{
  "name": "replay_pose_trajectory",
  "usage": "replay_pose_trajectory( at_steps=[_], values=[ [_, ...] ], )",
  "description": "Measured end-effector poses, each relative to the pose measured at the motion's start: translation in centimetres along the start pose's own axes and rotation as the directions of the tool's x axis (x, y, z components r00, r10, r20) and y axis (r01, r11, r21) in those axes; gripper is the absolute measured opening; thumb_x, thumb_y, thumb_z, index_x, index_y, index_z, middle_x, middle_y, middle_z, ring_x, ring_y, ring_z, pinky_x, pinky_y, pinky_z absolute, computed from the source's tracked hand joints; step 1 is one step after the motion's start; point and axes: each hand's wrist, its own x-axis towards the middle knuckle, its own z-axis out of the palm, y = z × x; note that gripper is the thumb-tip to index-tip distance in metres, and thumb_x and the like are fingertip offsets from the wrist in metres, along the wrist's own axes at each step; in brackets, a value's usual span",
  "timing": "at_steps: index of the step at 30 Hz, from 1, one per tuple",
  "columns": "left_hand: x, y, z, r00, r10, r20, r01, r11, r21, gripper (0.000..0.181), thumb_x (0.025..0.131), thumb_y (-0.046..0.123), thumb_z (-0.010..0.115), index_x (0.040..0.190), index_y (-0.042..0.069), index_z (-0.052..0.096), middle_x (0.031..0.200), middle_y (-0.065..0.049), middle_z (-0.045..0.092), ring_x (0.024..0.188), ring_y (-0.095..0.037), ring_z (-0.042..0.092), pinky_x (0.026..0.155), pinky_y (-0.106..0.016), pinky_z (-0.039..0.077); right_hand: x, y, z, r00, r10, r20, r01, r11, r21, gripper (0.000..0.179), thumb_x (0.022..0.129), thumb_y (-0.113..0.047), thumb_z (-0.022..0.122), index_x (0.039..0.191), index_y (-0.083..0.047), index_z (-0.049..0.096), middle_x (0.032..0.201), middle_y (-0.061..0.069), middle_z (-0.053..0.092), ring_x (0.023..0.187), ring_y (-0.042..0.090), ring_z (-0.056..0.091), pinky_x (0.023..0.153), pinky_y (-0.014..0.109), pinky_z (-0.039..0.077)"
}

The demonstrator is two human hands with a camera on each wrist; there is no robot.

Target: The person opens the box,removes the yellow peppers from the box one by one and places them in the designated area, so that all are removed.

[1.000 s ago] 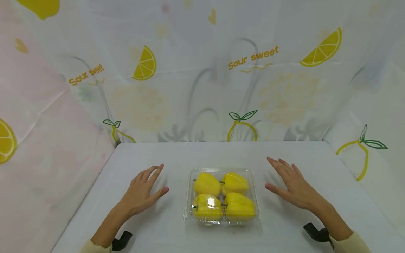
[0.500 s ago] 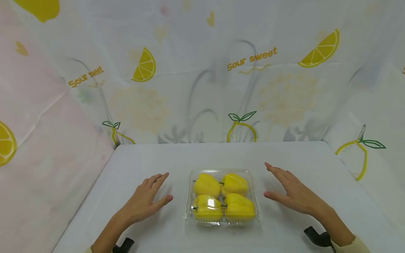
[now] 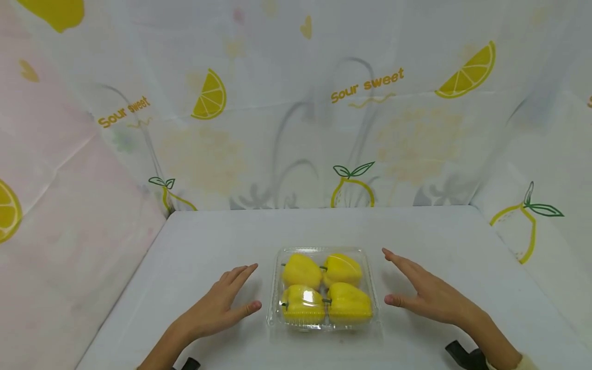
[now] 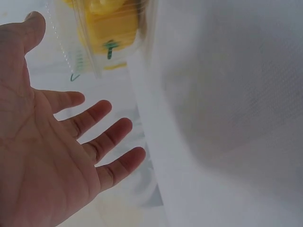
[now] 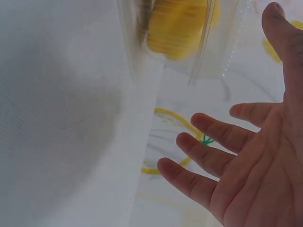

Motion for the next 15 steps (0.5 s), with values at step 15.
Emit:
replay_pose_trajectory(
  at_steps=[15],
  values=[
    [-0.44,1.00,0.83,0.996,0.022,0.086,-0.012,0.993,-0.121,0.081,0.090,0.062,0.059,0.154,0.021,0.030,0.152,0.007,0.033,0.140,-0.020,0.032,0.106,-0.055,0.035,-0.61,-0.94,0.98,0.996,0.003,0.084,-0.007,0.999,0.051,0.090,0.084,-0.056,0.071,0.156,-0.037,0.020,0.153,-0.005,0.039,0.134,0.023,0.044,0.098,0.055,0.044]
  ],
)
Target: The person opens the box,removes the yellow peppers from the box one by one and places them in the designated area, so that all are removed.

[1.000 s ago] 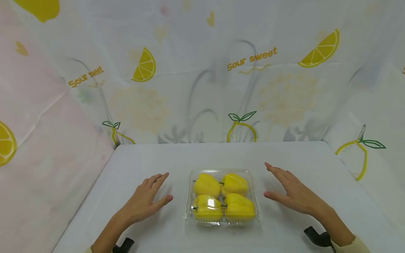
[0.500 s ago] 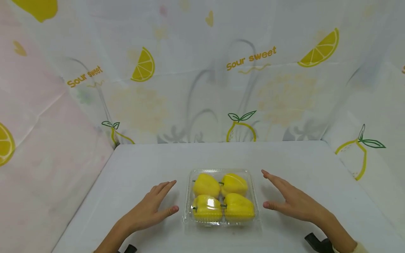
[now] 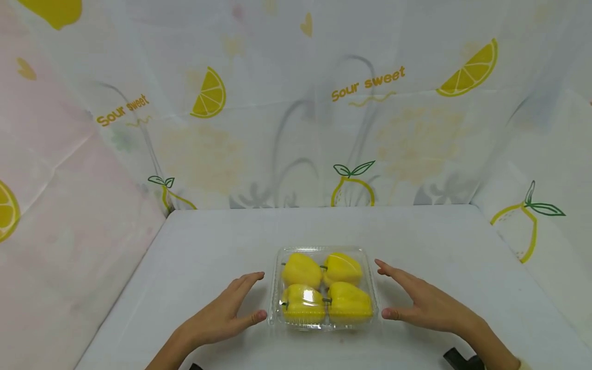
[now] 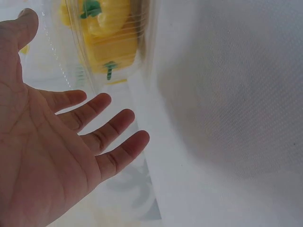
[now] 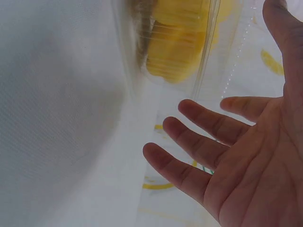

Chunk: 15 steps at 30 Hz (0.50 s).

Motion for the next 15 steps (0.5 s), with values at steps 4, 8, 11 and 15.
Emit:
replay_pose_trajectory(
  at_steps=[4,8,11,15],
  values=[
    [-0.06,0.31,0.09,1.000,0.001,0.021,0.000,1.000,-0.020,0.081,0.091,0.060,0.060,0.154,0.019,0.030,0.152,0.005,0.034,0.140,-0.022,0.033,0.106,-0.056,0.035,-0.08,-0.15,0.16,0.999,-0.031,0.011,0.031,1.000,-0.005,0.092,0.084,-0.057,0.070,0.157,-0.028,0.022,0.147,0.001,0.047,0.130,0.027,0.048,0.095,0.057,0.045],
    [-0.15,0.43,0.23,1.000,0.006,0.029,-0.006,1.000,-0.022,0.081,0.090,0.061,0.061,0.152,0.018,0.032,0.151,0.004,0.035,0.138,-0.022,0.035,0.106,-0.056,0.036,-0.12,-0.27,0.38,0.999,-0.045,0.028,0.044,0.999,0.006,0.094,0.083,-0.056,0.072,0.157,-0.025,0.023,0.142,0.001,0.051,0.127,0.028,0.051,0.093,0.056,0.046],
    [-0.19,0.46,0.32,0.999,0.017,0.027,-0.016,0.999,-0.028,0.081,0.089,0.060,0.063,0.151,0.017,0.033,0.150,0.004,0.036,0.136,-0.022,0.038,0.105,-0.056,0.037,-0.16,-0.33,0.59,0.998,-0.049,0.046,0.048,0.999,0.024,0.094,0.083,-0.055,0.072,0.157,-0.026,0.021,0.141,0.002,0.051,0.125,0.028,0.052,0.093,0.056,0.047],
    [-0.26,0.46,0.37,0.999,0.038,0.035,-0.035,0.997,-0.065,0.084,0.086,0.058,0.068,0.150,0.016,0.033,0.149,0.003,0.036,0.135,-0.023,0.039,0.103,-0.057,0.038,-0.15,-0.43,0.87,0.997,-0.053,0.054,0.051,0.998,0.038,0.093,0.084,-0.054,0.072,0.157,-0.026,0.021,0.141,0.002,0.051,0.125,0.028,0.052,0.093,0.055,0.047]
  ],
)
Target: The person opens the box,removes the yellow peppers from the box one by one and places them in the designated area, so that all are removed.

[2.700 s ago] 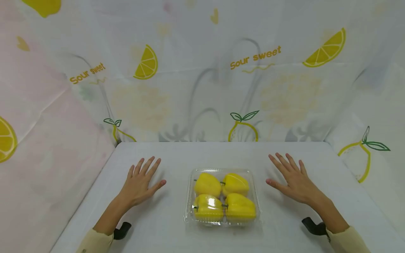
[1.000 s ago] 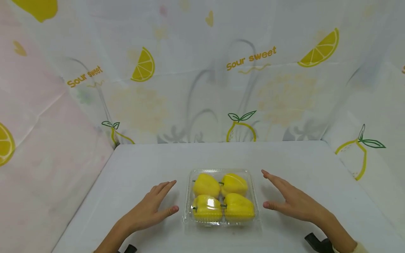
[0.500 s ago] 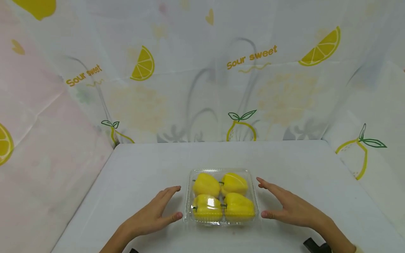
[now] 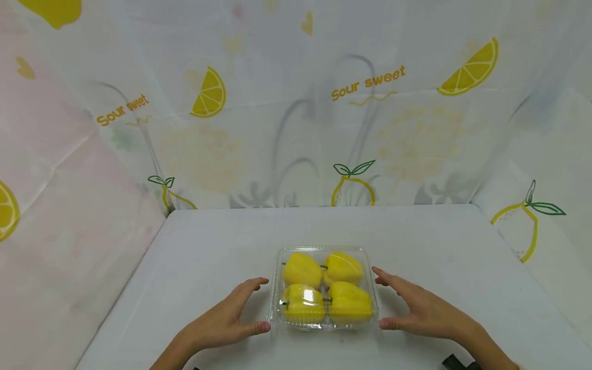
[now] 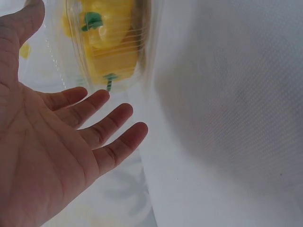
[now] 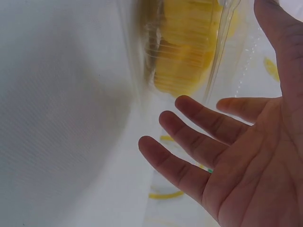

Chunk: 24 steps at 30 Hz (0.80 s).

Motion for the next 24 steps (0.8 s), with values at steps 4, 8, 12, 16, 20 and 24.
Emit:
replay_pose_trajectory(
  at_steps=[4,8,12,16,20,24],
  values=[
    [0.0,-0.1,0.1,0.999,0.031,0.012,-0.031,0.999,-0.029,0.088,0.082,0.056,0.073,0.150,0.017,0.032,0.148,0.002,0.037,0.134,-0.025,0.040,0.102,-0.058,0.038,0.1,0.0,0.3,1.000,0.000,0.008,0.000,1.000,0.004,0.091,0.085,-0.054,0.071,0.157,-0.026,0.022,0.141,0.003,0.052,0.124,0.028,0.053,0.092,0.054,0.048],
    [0.1,-0.2,0.3,0.999,0.045,0.023,-0.044,0.998,-0.049,0.092,0.079,0.054,0.077,0.150,0.017,0.031,0.147,0.000,0.038,0.133,-0.027,0.041,0.102,-0.057,0.039,0.1,0.1,0.5,1.000,0.006,0.017,-0.006,1.000,0.008,0.090,0.086,-0.054,0.069,0.157,-0.027,0.021,0.137,0.003,0.055,0.121,0.026,0.055,0.090,0.052,0.050],
    [0.3,-0.2,0.5,0.999,0.041,0.030,-0.039,0.997,-0.059,0.092,0.079,0.054,0.078,0.149,0.017,0.031,0.146,0.000,0.039,0.131,-0.026,0.043,0.101,-0.056,0.040,0.2,0.3,0.7,0.999,-0.001,0.032,-0.001,0.999,0.052,0.088,0.089,-0.052,0.067,0.158,-0.025,0.020,0.133,0.000,0.056,0.118,0.022,0.057,0.088,0.045,0.052],
    [0.5,-0.3,0.7,0.999,0.048,0.025,-0.047,0.997,-0.062,0.090,0.080,0.052,0.078,0.148,0.017,0.032,0.146,0.000,0.040,0.129,-0.024,0.045,0.101,-0.054,0.042,0.5,0.4,0.8,0.998,-0.025,0.057,0.017,0.990,0.137,0.086,0.093,-0.046,0.066,0.158,-0.019,0.017,0.131,0.001,0.058,0.115,0.016,0.056,0.086,0.037,0.053],
    [0.7,-0.4,0.9,0.998,0.062,0.021,-0.060,0.994,-0.086,0.090,0.079,0.048,0.080,0.148,0.016,0.032,0.147,0.001,0.039,0.129,-0.022,0.046,0.101,-0.049,0.043,0.5,0.4,0.9,0.997,-0.033,0.068,0.021,0.984,0.174,0.086,0.094,-0.042,0.067,0.158,-0.016,0.016,0.129,0.002,0.059,0.113,0.013,0.057,0.084,0.035,0.054],
    [1.0,-0.5,1.0,0.997,0.076,0.011,-0.075,0.991,-0.110,0.093,0.076,0.045,0.084,0.148,0.015,0.032,0.147,0.001,0.040,0.128,-0.022,0.047,0.100,-0.046,0.045,0.5,0.4,1.0,0.997,-0.039,0.070,0.025,0.983,0.183,0.087,0.094,-0.040,0.067,0.158,-0.014,0.016,0.128,0.004,0.059,0.112,0.014,0.058,0.084,0.034,0.054]
  ],
)
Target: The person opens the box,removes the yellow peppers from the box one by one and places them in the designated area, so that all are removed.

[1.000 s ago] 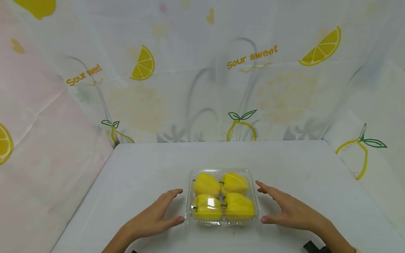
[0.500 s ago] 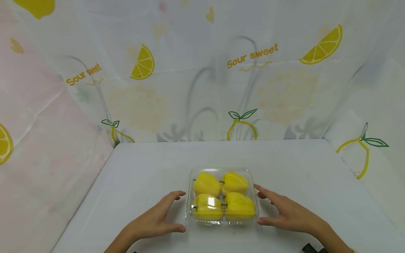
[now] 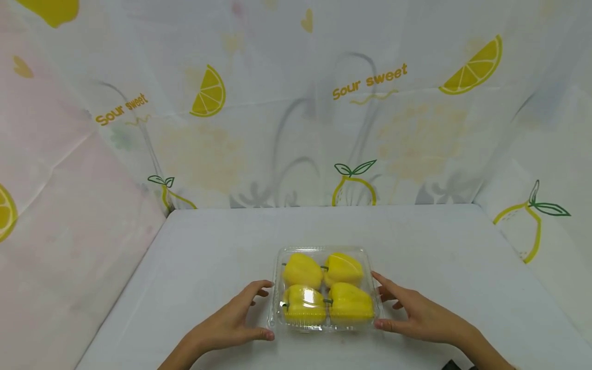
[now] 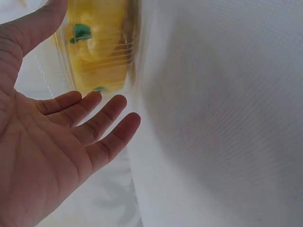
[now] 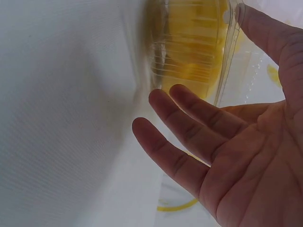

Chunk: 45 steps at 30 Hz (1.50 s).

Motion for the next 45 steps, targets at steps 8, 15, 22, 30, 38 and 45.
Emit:
replay_pose_trajectory(
  at_steps=[8,15,22,30,38,45],
  values=[
    [0.1,0.0,0.4,1.000,0.012,-0.007,-0.012,0.998,-0.055,0.092,0.077,0.039,0.084,0.147,0.017,0.029,0.147,0.003,0.038,0.126,-0.019,0.048,0.098,-0.040,0.046,0.0,-0.2,0.0,1.000,-0.023,-0.001,0.023,1.000,-0.018,0.088,0.093,-0.041,0.067,0.158,-0.010,0.016,0.134,0.006,0.056,0.112,0.014,0.058,0.084,0.034,0.054],
    [0.3,-0.2,0.7,1.000,0.018,-0.001,-0.017,0.986,-0.166,0.088,0.078,0.033,0.085,0.144,0.017,0.030,0.144,0.001,0.038,0.119,-0.022,0.051,0.093,-0.035,0.049,-0.1,-0.3,-0.1,0.999,-0.028,0.016,0.028,1.000,-0.002,0.088,0.094,-0.040,0.067,0.157,-0.008,0.015,0.132,0.011,0.057,0.110,0.016,0.060,0.083,0.034,0.054],
    [0.3,-0.5,0.9,0.999,0.040,0.035,-0.026,0.944,-0.328,0.086,0.081,0.018,0.083,0.143,0.006,0.025,0.141,-0.012,0.035,0.110,-0.022,0.056,0.084,-0.034,0.053,-0.1,-0.3,0.0,0.999,-0.031,0.022,0.031,0.999,0.017,0.089,0.093,-0.039,0.068,0.157,-0.009,0.015,0.132,0.012,0.058,0.110,0.016,0.060,0.083,0.033,0.054],
    [0.6,-0.8,0.9,0.996,0.081,0.029,-0.059,0.891,-0.450,0.080,0.081,0.011,0.082,0.139,0.002,0.028,0.130,-0.020,0.039,0.098,-0.025,0.056,0.076,-0.031,0.054,-0.1,-0.3,-0.1,0.998,-0.065,0.022,0.064,0.997,0.036,0.089,0.094,-0.036,0.069,0.157,-0.007,0.014,0.129,0.013,0.059,0.108,0.015,0.061,0.081,0.033,0.055],
    [0.7,-0.9,1.1,0.999,0.021,0.047,0.007,0.853,-0.521,0.076,0.081,0.006,0.081,0.137,-0.001,0.030,0.124,-0.021,0.044,0.095,-0.019,0.057,0.076,-0.029,0.053,-0.1,-0.2,0.0,0.998,-0.053,0.039,0.052,0.997,0.050,0.089,0.095,-0.035,0.068,0.157,-0.007,0.012,0.131,0.015,0.057,0.109,0.018,0.061,0.082,0.033,0.055],
    [0.8,-0.4,1.3,0.998,-0.040,0.045,0.058,0.827,-0.560,0.074,0.079,0.002,0.081,0.135,-0.002,0.033,0.107,-0.015,0.056,0.087,-0.017,0.058,0.072,-0.026,0.053,-0.1,-0.2,0.1,0.998,-0.058,0.039,0.056,0.997,0.058,0.089,0.095,-0.034,0.067,0.157,-0.004,0.011,0.130,0.016,0.058,0.108,0.017,0.061,0.082,0.034,0.055]
  ],
)
